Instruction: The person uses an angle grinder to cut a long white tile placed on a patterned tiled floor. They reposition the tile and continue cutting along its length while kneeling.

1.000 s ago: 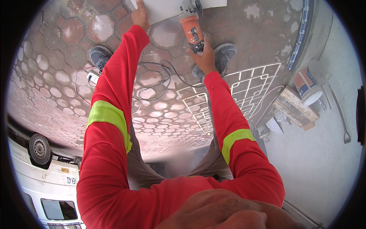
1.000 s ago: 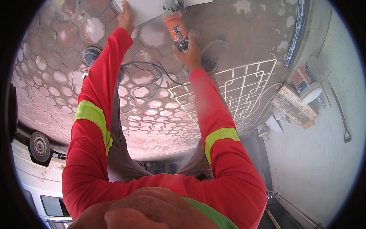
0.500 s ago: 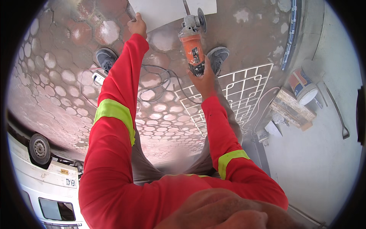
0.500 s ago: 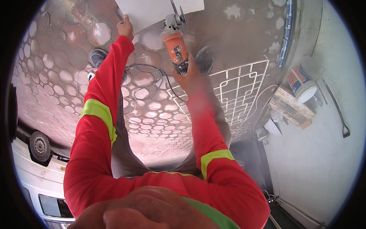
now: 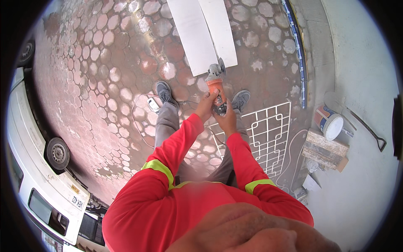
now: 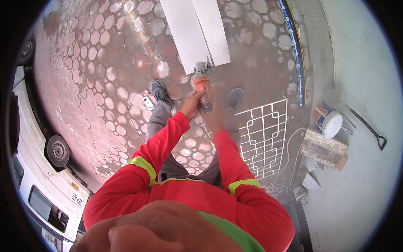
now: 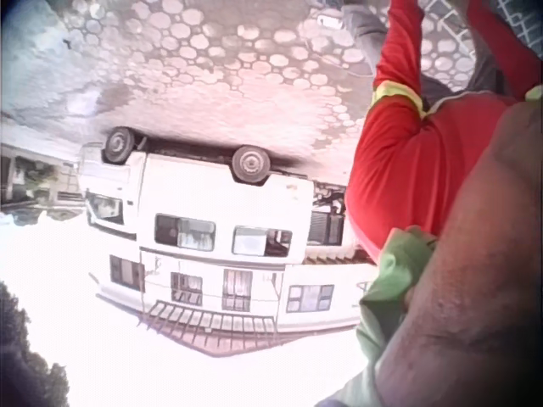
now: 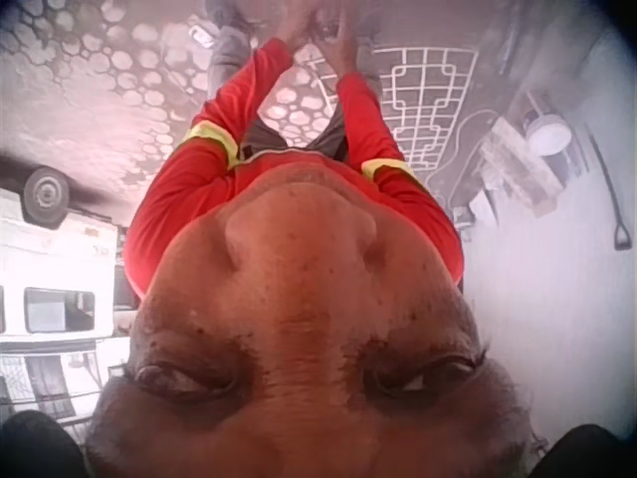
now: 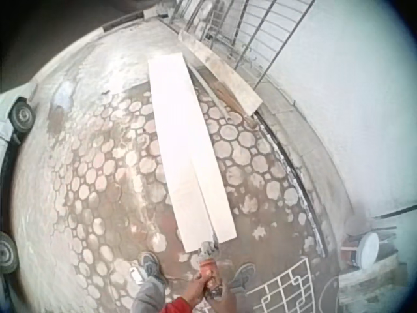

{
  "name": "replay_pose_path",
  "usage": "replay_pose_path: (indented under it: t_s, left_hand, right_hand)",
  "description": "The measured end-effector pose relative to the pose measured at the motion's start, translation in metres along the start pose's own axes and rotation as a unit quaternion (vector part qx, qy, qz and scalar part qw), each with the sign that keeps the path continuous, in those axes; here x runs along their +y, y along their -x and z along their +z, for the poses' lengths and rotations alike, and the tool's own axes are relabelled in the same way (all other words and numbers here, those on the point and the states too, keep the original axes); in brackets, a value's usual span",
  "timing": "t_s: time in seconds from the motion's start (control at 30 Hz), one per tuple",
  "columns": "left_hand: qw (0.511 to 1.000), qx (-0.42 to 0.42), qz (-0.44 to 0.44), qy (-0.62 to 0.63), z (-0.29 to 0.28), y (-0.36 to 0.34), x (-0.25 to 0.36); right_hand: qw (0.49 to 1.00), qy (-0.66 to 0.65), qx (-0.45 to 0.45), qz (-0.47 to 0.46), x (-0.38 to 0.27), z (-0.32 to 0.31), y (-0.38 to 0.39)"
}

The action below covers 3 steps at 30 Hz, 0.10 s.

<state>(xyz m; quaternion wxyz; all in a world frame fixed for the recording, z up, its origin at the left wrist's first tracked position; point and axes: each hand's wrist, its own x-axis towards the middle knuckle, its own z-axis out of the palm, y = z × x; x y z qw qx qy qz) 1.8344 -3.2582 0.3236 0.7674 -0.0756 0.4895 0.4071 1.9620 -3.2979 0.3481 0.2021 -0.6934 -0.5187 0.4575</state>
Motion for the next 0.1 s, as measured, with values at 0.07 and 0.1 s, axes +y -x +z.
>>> replay_pose_path:
  t_s: [0.07, 0.1]
  left_hand:
    - [0.999, -0.018, 0.01, 0.028, 0.041, 0.093, 0.03]
    - [0.999, -0.001, -0.003, -0.032, 0.061, 0.141, 0.043]
  right_hand:
    - [0.998, 0.04, 0.011, -0.049, -0.073, -0.039, 0.053]
    - [0.995, 0.06, 0.019, -0.071, -0.109, -0.059, 0.079]
